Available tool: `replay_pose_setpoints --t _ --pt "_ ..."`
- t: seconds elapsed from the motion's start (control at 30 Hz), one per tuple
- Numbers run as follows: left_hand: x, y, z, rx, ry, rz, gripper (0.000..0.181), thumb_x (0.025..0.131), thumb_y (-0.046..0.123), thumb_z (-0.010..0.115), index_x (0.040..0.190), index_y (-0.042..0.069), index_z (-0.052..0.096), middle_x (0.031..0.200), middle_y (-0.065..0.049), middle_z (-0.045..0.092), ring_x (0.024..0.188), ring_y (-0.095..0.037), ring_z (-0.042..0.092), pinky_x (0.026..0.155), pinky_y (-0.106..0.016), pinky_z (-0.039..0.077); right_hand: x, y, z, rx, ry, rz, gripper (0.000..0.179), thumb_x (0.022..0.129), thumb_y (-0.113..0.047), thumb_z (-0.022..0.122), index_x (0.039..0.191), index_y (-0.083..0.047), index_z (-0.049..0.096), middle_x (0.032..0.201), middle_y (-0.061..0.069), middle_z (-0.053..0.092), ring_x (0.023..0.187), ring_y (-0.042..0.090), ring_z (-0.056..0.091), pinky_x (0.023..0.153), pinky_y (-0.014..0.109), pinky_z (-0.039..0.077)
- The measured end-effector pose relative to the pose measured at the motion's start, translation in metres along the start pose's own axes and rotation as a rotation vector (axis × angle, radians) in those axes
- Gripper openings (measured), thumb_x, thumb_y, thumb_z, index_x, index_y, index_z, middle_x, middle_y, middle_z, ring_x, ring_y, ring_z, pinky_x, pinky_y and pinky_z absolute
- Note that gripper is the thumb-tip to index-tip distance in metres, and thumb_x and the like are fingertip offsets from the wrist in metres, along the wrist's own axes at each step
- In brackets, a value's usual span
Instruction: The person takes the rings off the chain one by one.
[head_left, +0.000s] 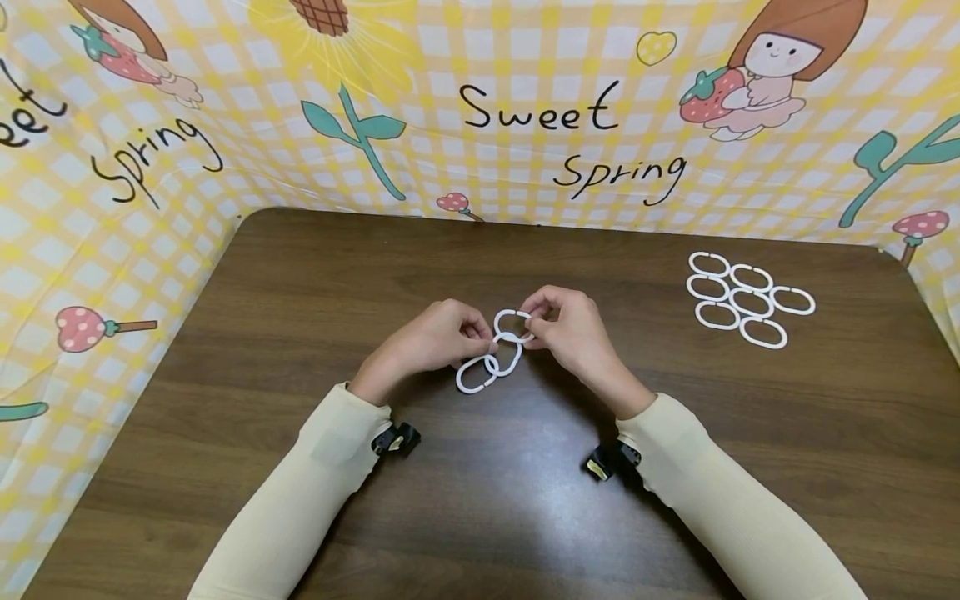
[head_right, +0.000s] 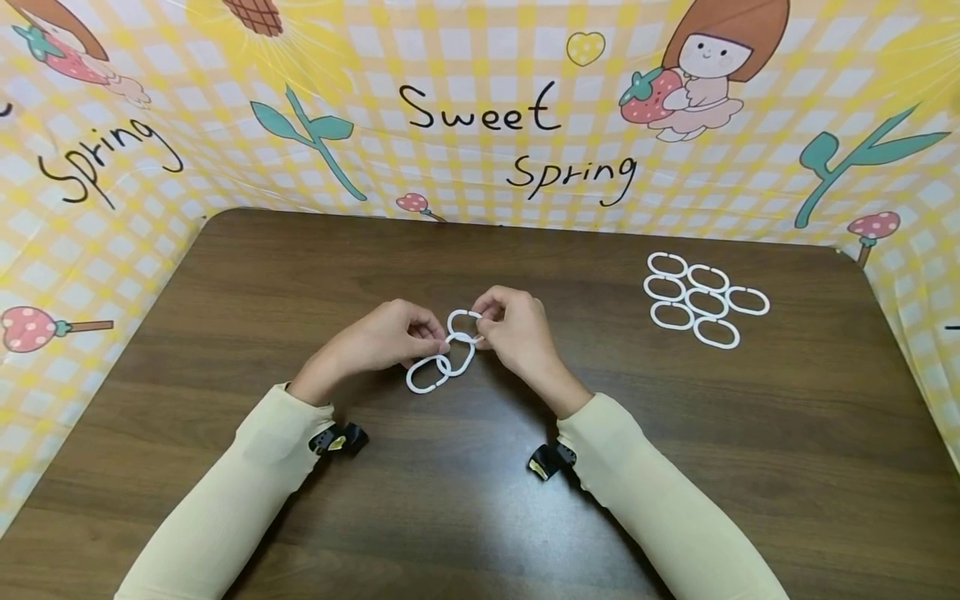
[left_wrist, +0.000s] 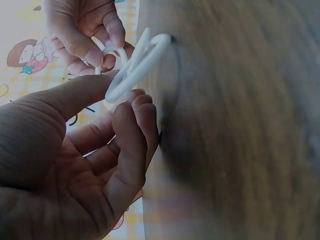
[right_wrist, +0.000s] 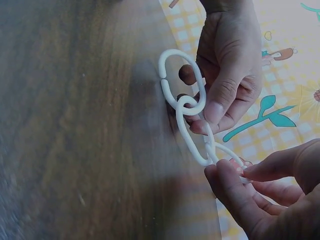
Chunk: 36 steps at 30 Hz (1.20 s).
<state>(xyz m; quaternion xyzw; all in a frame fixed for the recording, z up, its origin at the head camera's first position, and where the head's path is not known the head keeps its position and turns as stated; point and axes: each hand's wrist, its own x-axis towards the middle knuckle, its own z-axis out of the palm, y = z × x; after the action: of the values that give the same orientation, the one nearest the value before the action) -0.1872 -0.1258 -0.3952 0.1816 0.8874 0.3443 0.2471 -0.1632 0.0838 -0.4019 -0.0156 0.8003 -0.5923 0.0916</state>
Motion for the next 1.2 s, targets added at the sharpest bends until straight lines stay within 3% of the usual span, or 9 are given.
replay_pose_setpoints --t 0.3,0.73,1.2 --pt "0.0008 0.0019 0.0002 -0.019 -0.022 0.008 0.011 0.098 0.016 0.072 0.093 0.007 0.077 0.075 0.002 0.067 0.061 -0.008 0.058 0.060 -0.023 0.049 -0.0003 0.0004 -0.0028 0.000 0.000 -0.001 0.016 0.093 0.011 0.061 0.107 0.011 0.070 0.090 0.018 0.067 0.068 0.011 0.070 0.067 0.028 0.064" --pt "0.0023 0.0006 -0.0036 -0.049 0.027 -0.001 0.013 0.100 0.015 0.066 0.102 0.004 0.074 0.084 -0.005 0.072 0.069 -0.012 0.063 0.063 -0.024 0.050 -0.0021 0.0012 -0.0075 -0.024 -0.002 -0.005 0.015 0.095 0.009 0.062 0.107 0.010 0.071 0.091 0.017 0.067 0.070 0.013 0.071 0.068 0.030 0.064" --pt "0.0015 -0.0003 -0.0043 -0.087 0.070 0.060 0.013 0.095 0.007 0.063 0.102 0.003 0.074 0.084 -0.005 0.069 0.071 -0.014 0.062 0.065 -0.026 0.051 -0.0024 0.0032 -0.0097 -0.010 -0.007 0.000 0.015 0.096 0.009 0.061 0.108 0.011 0.070 0.097 0.024 0.068 0.072 0.017 0.073 0.067 0.031 0.064"
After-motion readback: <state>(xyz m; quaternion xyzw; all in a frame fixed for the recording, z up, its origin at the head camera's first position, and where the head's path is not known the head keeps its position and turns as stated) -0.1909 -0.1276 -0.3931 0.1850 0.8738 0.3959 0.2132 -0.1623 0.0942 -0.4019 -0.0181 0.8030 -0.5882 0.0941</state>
